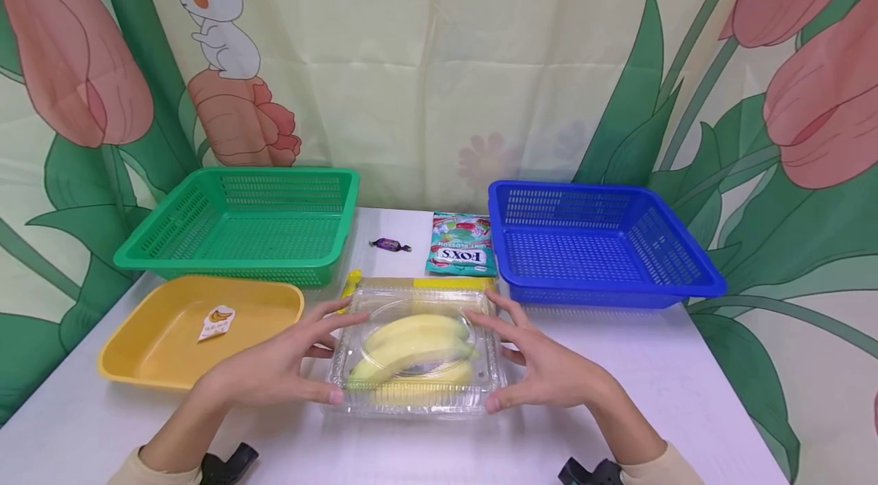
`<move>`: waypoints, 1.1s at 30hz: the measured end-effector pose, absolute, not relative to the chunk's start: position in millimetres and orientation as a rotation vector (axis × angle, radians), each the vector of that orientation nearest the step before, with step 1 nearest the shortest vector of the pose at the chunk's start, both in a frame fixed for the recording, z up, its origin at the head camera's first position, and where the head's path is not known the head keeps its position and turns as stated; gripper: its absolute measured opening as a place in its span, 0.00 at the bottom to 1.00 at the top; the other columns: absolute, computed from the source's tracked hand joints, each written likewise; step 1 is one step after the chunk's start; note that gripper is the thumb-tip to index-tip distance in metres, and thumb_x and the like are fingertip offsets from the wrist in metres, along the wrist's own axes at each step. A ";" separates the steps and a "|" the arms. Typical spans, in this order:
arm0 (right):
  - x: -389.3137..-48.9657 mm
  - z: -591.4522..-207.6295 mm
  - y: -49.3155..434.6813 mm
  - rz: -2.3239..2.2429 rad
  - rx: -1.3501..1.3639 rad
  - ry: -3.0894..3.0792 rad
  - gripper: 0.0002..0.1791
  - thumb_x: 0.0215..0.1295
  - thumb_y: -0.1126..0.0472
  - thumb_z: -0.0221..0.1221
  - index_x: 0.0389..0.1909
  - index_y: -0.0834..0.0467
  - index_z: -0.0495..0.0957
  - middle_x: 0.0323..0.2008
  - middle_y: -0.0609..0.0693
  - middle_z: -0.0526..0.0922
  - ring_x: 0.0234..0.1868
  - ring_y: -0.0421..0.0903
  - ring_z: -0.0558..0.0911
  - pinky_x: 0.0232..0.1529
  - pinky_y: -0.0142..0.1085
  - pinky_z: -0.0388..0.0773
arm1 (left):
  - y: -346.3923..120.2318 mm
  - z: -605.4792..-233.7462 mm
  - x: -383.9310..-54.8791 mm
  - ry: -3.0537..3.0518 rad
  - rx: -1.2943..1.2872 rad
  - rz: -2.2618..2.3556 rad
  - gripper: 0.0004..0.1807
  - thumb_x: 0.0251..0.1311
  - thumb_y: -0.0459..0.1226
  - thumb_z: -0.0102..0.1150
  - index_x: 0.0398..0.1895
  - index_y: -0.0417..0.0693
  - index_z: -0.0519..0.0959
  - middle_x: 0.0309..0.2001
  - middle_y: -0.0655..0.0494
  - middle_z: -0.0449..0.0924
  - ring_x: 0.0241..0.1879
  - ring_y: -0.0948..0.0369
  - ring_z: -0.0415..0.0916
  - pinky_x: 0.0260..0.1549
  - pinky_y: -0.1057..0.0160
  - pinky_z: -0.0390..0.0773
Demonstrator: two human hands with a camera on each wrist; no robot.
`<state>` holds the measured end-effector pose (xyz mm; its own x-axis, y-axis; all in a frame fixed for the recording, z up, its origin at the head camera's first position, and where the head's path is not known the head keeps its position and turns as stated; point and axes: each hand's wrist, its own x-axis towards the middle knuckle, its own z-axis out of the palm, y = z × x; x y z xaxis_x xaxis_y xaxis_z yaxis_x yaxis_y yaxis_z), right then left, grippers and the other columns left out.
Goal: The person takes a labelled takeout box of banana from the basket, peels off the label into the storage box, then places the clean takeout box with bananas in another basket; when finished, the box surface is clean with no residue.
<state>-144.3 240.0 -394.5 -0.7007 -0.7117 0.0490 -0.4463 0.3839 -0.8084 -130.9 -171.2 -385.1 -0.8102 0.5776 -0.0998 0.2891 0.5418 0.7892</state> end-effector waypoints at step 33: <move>-176.1 -335.4 202.1 -1.300 -1.222 2.491 0.57 0.50 0.59 0.80 0.80 0.45 0.60 0.83 0.47 0.35 0.81 0.59 0.52 0.64 0.62 0.70 | -194.9 -346.6 -143.1 2.648 1.083 1.522 0.49 0.50 0.40 0.79 0.77 0.62 0.65 0.84 0.60 0.33 0.79 0.47 0.45 0.51 0.41 0.78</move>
